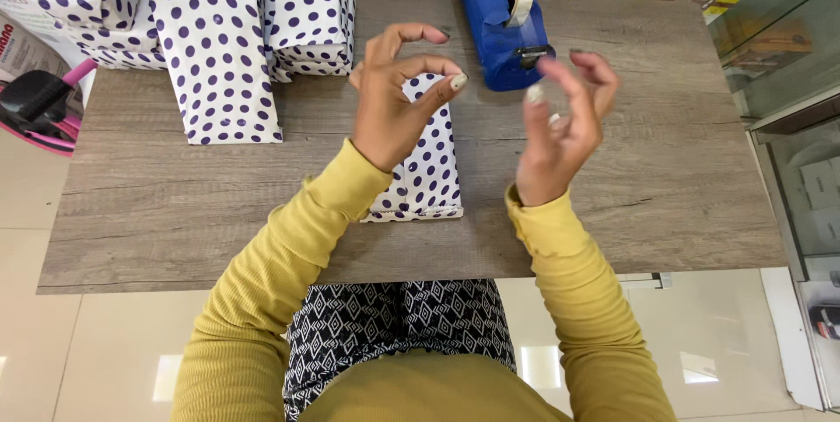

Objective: The person wraps several items in blue and white polka-dot paper by folding the paper around them and securing the edges with pieces of clear tape from a blue dispenser.

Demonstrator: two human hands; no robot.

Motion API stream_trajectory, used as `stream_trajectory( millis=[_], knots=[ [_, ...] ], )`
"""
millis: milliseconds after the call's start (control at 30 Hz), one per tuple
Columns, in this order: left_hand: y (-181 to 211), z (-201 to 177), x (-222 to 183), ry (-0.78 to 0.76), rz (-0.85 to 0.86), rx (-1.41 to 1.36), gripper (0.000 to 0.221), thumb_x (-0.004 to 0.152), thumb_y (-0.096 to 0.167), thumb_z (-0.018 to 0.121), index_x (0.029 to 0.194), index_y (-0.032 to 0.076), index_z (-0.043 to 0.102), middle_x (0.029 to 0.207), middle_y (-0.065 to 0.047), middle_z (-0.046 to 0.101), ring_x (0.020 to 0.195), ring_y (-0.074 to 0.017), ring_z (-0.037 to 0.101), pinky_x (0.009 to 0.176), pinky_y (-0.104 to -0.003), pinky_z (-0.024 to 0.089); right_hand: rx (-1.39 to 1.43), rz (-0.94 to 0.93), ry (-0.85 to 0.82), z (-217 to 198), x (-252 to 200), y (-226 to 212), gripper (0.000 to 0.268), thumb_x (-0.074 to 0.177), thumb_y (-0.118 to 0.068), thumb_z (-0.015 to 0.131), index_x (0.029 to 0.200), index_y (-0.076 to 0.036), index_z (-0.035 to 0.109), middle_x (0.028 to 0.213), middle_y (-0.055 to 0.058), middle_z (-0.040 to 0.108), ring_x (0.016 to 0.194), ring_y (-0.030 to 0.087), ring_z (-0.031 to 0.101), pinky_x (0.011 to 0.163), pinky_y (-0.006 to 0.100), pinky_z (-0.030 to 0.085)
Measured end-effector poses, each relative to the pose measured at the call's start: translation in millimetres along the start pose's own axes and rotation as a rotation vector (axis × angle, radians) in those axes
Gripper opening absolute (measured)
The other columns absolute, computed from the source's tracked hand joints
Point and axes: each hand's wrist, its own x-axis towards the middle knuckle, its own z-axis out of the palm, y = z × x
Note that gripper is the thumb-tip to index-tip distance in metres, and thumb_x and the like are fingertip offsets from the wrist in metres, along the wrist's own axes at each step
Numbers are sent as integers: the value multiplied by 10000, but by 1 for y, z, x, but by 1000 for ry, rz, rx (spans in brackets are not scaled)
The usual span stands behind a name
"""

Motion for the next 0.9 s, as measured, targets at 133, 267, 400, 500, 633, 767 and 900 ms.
stream_trajectory(
  millis=[133, 267, 400, 500, 633, 767, 900],
  knots=[
    [14, -3, -1, -53, 37, 279, 334, 1042, 512, 567, 990, 329, 842, 1344, 86, 595, 1277, -204, 460, 987, -442, 203, -573, -638, 80, 1, -3, 4, 265, 1009, -415, 710, 922, -198, 833, 1229, 78, 526, 1269, 308, 374, 1088, 582, 372],
    [27, -6, -5, -7, 103, 314, 539, 1112, 487, 397, 909, 283, 853, 1347, 56, 571, 1313, -244, 428, 990, -494, 203, -668, -640, 19, 4, -6, -10, 256, 1048, -404, 710, 969, -209, 855, 1265, 119, 527, 1296, 370, 322, 1055, 587, 396],
    [35, -7, -8, 7, 163, 375, 723, 1129, 511, 225, 829, 253, 830, 1336, 44, 577, 1323, -282, 422, 1005, -551, 207, -744, -685, 14, 7, -8, -11, 287, 1032, -479, 712, 956, -246, 861, 1254, 106, 577, 1289, 365, 311, 1034, 605, 355],
    [35, -8, -10, 13, 230, 420, 730, 1149, 476, 218, 802, 242, 816, 1357, 56, 554, 1350, -301, 406, 1024, -575, 200, -786, -651, -1, 8, -9, -12, 299, 1042, -491, 710, 949, -259, 875, 1278, 80, 581, 1296, 366, 324, 1042, 606, 314],
    [35, -7, -11, 39, 294, 468, 742, 1153, 489, 212, 788, 229, 804, 1371, 39, 550, 1365, -325, 410, 1023, -586, 206, -776, -597, -4, 13, -10, -17, 207, 1040, -380, 790, 885, -274, 877, 1285, 17, 569, 1314, 343, 323, 1062, 563, 285],
    [29, -8, -9, 28, 306, 520, 679, 1154, 455, 235, 758, 204, 726, 1372, 8, 552, 1353, -332, 419, 1020, -589, 213, -759, -501, -62, 9, -12, -19, 283, 1031, -402, 797, 787, -262, 823, 1306, 24, 577, 1307, 379, 347, 1051, 592, 288],
    [11, -25, -8, 245, 307, 722, 356, 1131, 447, 590, 1050, 254, 877, 1434, -63, 541, 1360, -350, 458, 1088, -617, 204, -615, -294, -69, -10, -10, -11, 415, 962, -504, 779, 769, -137, 776, 1259, 75, 563, 1282, 327, 398, 1113, 590, 283]
  ],
)
